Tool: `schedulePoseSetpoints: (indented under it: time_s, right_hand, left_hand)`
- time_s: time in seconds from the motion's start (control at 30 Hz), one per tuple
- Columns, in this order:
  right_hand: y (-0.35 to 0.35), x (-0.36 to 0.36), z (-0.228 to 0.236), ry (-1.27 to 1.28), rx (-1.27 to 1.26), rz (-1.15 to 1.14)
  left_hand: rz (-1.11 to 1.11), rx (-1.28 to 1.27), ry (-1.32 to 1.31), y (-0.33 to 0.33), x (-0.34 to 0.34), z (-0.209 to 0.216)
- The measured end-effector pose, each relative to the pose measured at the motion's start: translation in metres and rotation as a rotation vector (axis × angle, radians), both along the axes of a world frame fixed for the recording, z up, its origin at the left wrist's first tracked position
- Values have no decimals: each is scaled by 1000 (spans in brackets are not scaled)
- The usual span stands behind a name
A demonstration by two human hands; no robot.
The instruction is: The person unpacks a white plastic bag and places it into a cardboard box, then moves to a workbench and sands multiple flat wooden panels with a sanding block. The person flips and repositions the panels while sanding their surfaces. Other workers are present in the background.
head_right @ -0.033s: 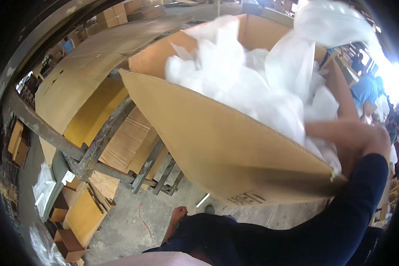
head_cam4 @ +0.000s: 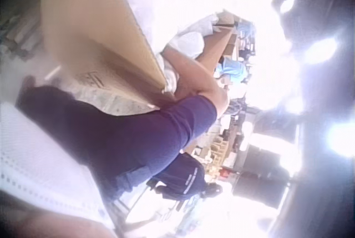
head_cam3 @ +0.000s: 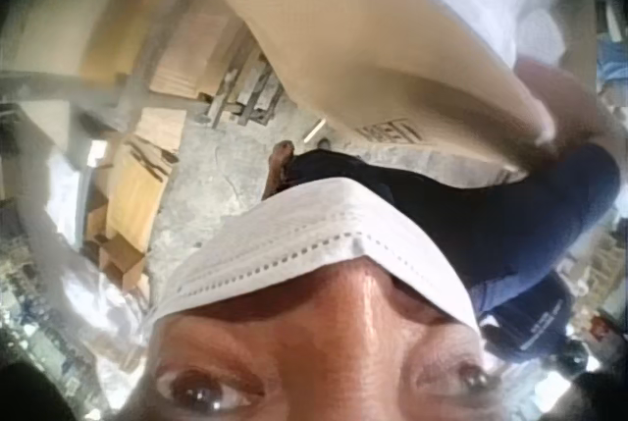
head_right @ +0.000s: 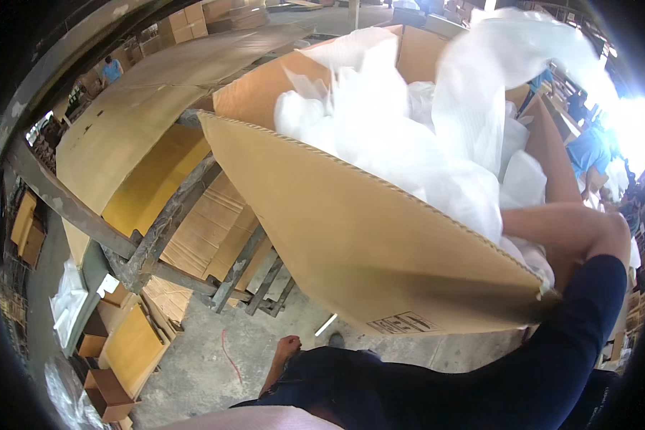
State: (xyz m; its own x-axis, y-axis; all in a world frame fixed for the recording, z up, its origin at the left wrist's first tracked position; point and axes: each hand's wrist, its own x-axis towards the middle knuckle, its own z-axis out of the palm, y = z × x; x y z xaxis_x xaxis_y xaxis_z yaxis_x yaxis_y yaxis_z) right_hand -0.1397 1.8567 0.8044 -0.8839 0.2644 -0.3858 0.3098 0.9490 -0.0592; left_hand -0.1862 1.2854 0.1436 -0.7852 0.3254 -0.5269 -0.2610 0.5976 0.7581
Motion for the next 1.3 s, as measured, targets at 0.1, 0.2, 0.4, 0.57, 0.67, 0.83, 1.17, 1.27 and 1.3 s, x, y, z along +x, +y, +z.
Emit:
schedulePoseSetpoints:
  time_s: [0.1,0.2,0.4,0.57,0.67,0.83,1.17,1.27,1.3]
  right_hand:
    - [-13,-35,-24,-91,-37,58]
    - [-39,-85,-32,-202,-76,141]
    - [-85,-58,64,-86,-96,130]
    - [-74,-64,79,922,-10,-31]
    - [-98,-99,75,708,-115,-2]
    - [-161,-139,14,177,-167,509]
    - [-81,-85,-18,23,-1,201]
    - [-87,-95,-27,-13,-12,232]
    - [-91,-101,-30,-26,-19,250]
  left_hand:
    - [-29,-41,-95,2,-10,-11]
    - [-51,-9,-139,3,-23,-14]
    - [118,122,-164,-14,-22,-9]
    - [231,54,-39,-43,6,-10]
    - [318,28,-40,-64,21,-14]
    - [319,-84,5,-109,52,-30]
    - [843,-84,-207,-167,140,-67]
    - [812,-104,-260,-166,135,-53]
    - [764,-173,-332,-163,134,-47]
